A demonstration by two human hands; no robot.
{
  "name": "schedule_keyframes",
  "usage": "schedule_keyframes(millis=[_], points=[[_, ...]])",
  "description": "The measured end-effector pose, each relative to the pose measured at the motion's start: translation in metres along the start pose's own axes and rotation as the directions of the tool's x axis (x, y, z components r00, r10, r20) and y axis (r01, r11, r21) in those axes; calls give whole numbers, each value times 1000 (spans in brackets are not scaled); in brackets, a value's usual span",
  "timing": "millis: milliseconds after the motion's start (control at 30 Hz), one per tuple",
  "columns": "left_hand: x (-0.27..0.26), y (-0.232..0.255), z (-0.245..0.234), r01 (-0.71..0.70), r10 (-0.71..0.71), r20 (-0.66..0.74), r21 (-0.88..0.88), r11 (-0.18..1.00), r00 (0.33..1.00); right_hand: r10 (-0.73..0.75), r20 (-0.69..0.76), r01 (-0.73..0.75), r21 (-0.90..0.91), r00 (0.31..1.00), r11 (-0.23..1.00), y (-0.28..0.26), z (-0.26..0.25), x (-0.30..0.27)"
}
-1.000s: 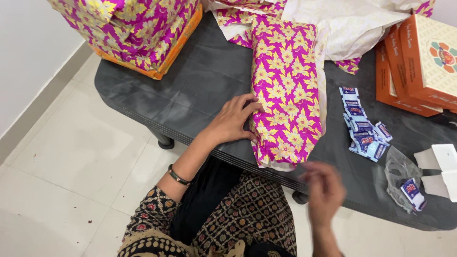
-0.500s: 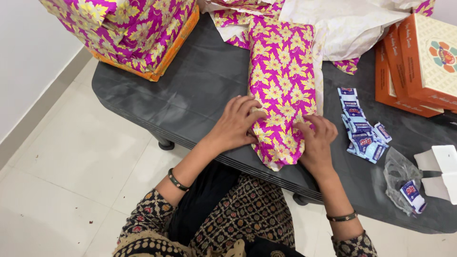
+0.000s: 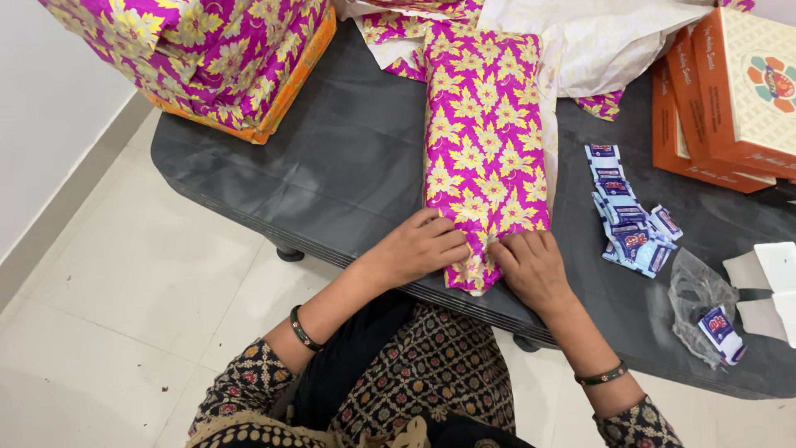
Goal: The person wraps a rectangular box with floral-patterned wrapping paper on a table. They fold the paper edges, smooth the surface, and secure the package with adhesive tape. The wrapped box is then placed aside, and the person begins wrapping another box.
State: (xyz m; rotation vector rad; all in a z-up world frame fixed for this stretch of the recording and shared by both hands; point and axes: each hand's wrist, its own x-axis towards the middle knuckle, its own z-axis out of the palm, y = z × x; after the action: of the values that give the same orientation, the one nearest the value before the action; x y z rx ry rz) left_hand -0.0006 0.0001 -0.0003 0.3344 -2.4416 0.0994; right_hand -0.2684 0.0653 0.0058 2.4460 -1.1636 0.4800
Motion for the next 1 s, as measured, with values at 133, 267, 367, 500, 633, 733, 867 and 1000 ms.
schedule_keyframes(millis=[133,267,367,500,633,733,867,1000], points=[[1,3,1,48,-48,-55,-2,999,997,-10,10,10,11,1000,1000,-2,-10,11],[4,8,3,123,-124,-49,-16,992,991,8,35,-10,62,999,998,-2,-18,17],[5,13,4,137,-133,-93,38,990,987,10,66,-17,117,998,993,-1,-26,19],[6,16,4,162,-157,-84,53,985,984,4,132,-30,195,991,980,-3,-41,24],[7,15,2,151,-147,-74,60,987,986,-34,166,-17,299,986,954,-2,-55,25],[7,13,-1,136,-132,-74,54,989,988,-27,183,-36,331,983,943,0,-57,23],[7,12,-4,138,-136,-55,44,989,989,6,143,-55,343,990,938,3,-49,16],[6,15,-4,144,-139,-66,76,987,988,-1,119,-38,327,993,944,6,-42,10]])
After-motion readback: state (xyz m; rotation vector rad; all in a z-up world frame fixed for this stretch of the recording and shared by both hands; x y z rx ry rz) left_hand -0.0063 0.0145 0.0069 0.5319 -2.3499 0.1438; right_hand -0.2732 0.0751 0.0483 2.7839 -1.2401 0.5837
